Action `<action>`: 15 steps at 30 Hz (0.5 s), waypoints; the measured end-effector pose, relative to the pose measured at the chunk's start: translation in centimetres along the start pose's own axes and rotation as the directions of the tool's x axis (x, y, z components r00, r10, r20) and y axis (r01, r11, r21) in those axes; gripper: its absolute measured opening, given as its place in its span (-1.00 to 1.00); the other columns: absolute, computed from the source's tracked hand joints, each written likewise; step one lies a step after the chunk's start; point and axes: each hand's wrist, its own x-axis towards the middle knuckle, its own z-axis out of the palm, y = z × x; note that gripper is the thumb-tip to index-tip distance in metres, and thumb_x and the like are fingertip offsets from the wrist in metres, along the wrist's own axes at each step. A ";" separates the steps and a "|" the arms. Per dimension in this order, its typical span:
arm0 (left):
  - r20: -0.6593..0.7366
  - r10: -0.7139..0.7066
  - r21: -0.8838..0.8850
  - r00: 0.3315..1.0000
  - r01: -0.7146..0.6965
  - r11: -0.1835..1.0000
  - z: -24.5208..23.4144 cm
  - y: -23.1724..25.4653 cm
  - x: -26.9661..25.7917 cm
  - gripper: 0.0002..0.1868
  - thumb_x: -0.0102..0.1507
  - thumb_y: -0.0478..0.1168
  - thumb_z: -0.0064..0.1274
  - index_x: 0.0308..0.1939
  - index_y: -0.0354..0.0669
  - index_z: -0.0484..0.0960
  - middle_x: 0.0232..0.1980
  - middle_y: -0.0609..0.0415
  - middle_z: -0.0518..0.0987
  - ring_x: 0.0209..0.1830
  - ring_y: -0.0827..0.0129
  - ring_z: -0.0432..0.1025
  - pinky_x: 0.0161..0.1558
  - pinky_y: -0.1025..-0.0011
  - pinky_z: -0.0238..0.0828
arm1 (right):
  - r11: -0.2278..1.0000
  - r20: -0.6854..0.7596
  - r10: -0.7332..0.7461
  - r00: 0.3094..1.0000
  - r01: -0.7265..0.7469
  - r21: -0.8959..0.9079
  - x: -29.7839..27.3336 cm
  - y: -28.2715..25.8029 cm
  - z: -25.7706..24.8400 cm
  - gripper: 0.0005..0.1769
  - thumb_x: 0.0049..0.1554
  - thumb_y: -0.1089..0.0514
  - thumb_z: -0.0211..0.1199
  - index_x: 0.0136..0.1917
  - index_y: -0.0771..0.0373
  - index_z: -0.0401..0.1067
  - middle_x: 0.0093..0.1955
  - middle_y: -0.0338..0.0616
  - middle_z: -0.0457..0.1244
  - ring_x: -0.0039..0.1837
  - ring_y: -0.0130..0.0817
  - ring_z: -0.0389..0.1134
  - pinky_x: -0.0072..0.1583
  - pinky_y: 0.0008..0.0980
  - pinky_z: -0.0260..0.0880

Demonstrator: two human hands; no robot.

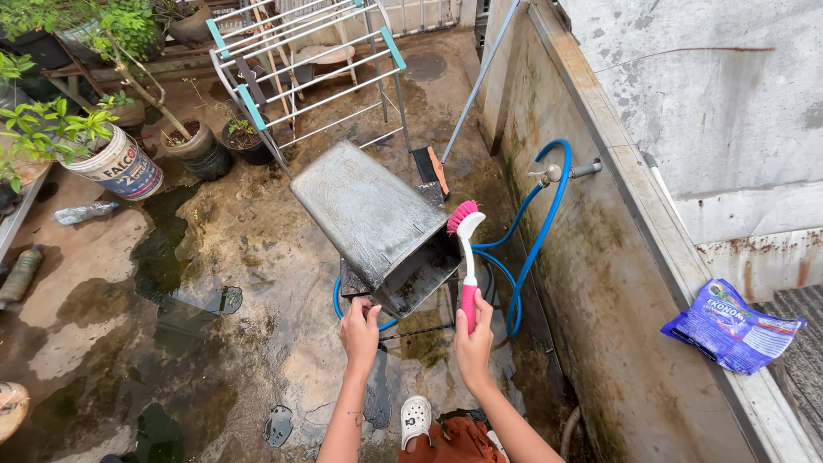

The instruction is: The recorder is scrubbing a large rectangular metal bin with a brush and detergent.

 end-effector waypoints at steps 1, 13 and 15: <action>0.001 0.000 0.001 1.000 0.000 1.000 0.0 0.0 0.0 -0.75 0.29 -0.06 0.14 -0.16 -0.16 0.53 -0.24 -0.02 0.64 -0.19 -0.02 0.50 -0.10 0.10 0.36 | 1.000 0.000 0.001 1.000 -0.001 0.000 0.2 0.6 0.1 -0.42 0.27 0.14 0.08 0.52 0.15 0.07 -0.09 -0.12 0.34 -0.41 -0.50 0.20 -0.38 -0.38 0.22; 0.052 0.004 0.007 0.999 -0.004 1.000 -0.2 0.0 0.3 -0.73 0.29 -0.05 0.14 -0.18 -0.18 0.52 -0.25 0.00 0.64 -0.18 0.00 0.49 -0.03 0.13 0.34 | 0.893 -0.036 0.413 0.910 -0.413 -0.181 1.1 3.5 0.1 -0.46 0.29 0.11 0.04 0.51 0.09 0.06 -0.29 -0.04 0.26 -0.46 -0.37 0.19 -0.40 -0.31 0.18; 0.030 0.060 0.004 0.998 -0.060 0.998 0.3 -0.2 0.2 -0.72 0.29 -0.05 0.14 -0.18 -0.19 0.52 -0.24 -0.01 0.64 -0.18 -0.01 0.49 -0.01 0.12 0.33 | 0.957 -0.010 0.285 0.958 -0.285 -0.056 0.6 1.5 0.6 -0.47 0.29 0.13 0.05 0.50 0.11 0.07 -0.23 -0.13 0.29 -0.47 -0.46 0.16 -0.42 -0.37 0.16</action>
